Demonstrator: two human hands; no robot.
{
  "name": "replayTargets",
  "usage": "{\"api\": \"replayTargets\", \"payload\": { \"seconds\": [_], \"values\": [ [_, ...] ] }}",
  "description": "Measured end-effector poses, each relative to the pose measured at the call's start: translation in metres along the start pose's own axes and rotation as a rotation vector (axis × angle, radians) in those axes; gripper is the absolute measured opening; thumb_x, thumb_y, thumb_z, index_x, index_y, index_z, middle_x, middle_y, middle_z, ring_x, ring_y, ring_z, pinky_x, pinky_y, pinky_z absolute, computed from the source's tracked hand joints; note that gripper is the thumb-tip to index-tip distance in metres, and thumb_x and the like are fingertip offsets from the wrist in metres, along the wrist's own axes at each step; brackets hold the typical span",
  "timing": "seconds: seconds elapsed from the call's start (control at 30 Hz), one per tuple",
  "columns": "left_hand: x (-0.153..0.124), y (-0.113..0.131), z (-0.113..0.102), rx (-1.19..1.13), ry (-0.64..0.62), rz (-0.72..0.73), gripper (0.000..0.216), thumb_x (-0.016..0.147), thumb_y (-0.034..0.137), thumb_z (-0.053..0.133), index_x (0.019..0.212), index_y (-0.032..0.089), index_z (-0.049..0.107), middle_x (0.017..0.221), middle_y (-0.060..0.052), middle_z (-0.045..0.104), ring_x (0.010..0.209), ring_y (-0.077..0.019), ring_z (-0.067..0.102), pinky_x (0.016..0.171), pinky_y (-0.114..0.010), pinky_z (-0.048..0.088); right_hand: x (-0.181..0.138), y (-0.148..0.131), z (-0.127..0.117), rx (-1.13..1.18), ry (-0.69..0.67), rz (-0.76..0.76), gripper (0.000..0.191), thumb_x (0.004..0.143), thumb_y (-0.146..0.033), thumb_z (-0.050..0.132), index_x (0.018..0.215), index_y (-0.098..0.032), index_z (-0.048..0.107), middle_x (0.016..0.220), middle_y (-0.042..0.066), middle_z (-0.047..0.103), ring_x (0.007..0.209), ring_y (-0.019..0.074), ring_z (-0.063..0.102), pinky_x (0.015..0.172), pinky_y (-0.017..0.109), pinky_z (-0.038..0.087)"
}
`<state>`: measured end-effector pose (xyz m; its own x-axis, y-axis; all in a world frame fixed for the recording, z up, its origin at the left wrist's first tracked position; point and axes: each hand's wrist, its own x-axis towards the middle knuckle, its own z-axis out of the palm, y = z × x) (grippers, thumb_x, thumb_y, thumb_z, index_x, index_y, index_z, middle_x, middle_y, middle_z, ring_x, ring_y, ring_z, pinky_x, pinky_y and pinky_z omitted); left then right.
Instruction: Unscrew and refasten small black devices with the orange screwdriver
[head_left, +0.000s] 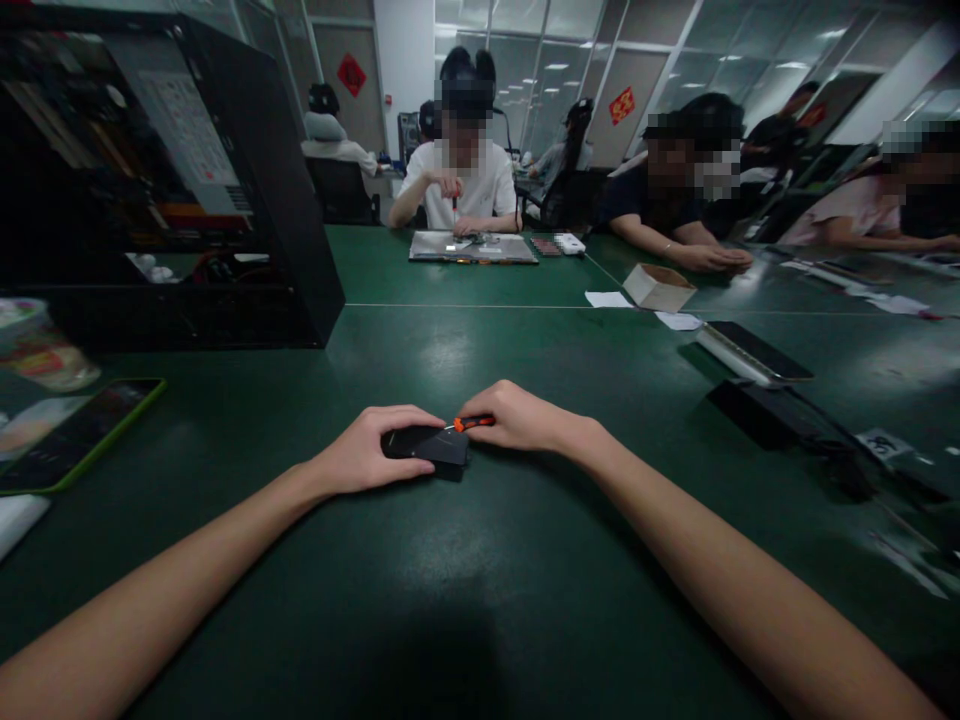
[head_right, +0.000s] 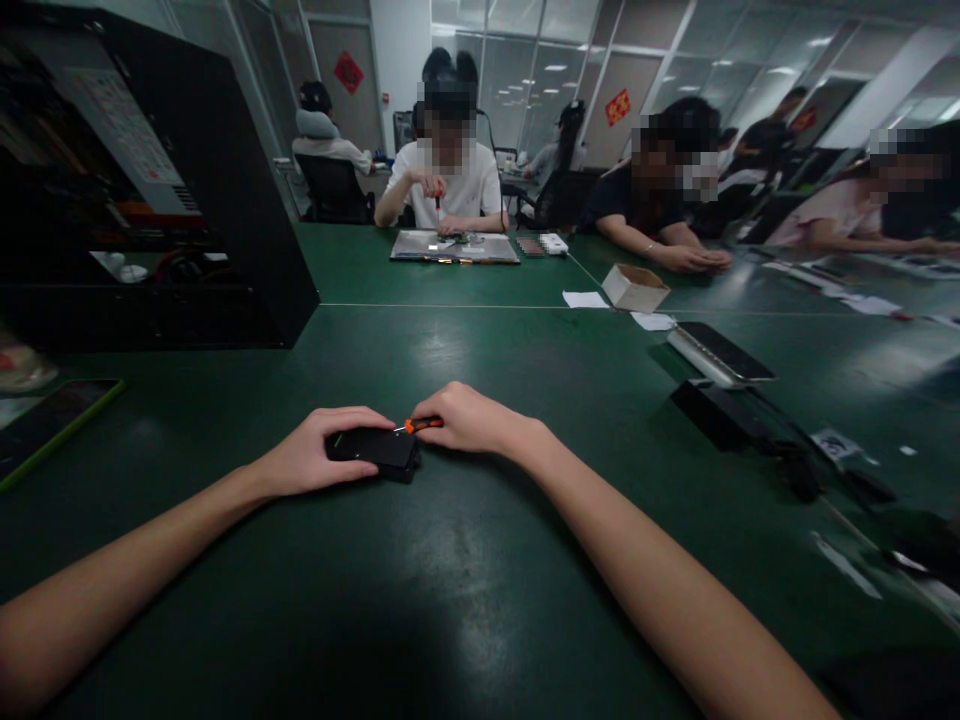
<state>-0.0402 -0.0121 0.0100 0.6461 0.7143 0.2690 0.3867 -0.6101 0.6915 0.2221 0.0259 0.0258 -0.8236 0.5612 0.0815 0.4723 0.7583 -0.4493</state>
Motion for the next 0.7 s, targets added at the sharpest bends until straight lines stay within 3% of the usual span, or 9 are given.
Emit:
{"api": "replayTargets", "payload": {
  "seconds": [0.17, 0.3, 0.7],
  "values": [
    [0.001, -0.001, 0.0, -0.005, 0.063, -0.13, 0.049, 0.076, 0.042, 0.082, 0.118, 0.02, 0.071, 0.111, -0.007, 0.076, 0.1, -0.0263, 0.071, 0.087, -0.035, 0.055, -0.004, 0.0, -0.009, -0.065, 0.01, 0.074, 0.022, 0.093, -0.032, 0.063, 0.095, -0.015, 0.077, 0.069, 0.003, 0.067, 0.057, 0.0111, 0.05, 0.059, 0.025, 0.03],
    [0.002, 0.0, 0.0, 0.021, 0.083, -0.155, 0.041, 0.075, 0.046, 0.081, 0.106, 0.02, 0.074, 0.096, -0.004, 0.075, 0.085, -0.0229, 0.07, 0.076, -0.032, 0.054, -0.004, -0.006, -0.008, -0.093, -0.002, 0.085, 0.019, 0.092, -0.027, 0.061, 0.098, -0.015, 0.076, 0.071, 0.004, 0.068, 0.06, 0.0121, 0.052, 0.059, 0.025, 0.028],
    [-0.001, 0.001, 0.004, 0.044, 0.135, -0.101, 0.039, 0.078, 0.044, 0.08, 0.11, 0.021, 0.075, 0.101, -0.004, 0.078, 0.089, -0.0223, 0.072, 0.081, -0.031, 0.053, 0.001, 0.0, 0.03, -0.151, 0.079, 0.12, 0.018, 0.094, -0.022, 0.055, 0.103, -0.017, 0.07, 0.078, 0.005, 0.069, 0.067, 0.0156, 0.059, 0.065, 0.025, 0.033]
  ]
}}
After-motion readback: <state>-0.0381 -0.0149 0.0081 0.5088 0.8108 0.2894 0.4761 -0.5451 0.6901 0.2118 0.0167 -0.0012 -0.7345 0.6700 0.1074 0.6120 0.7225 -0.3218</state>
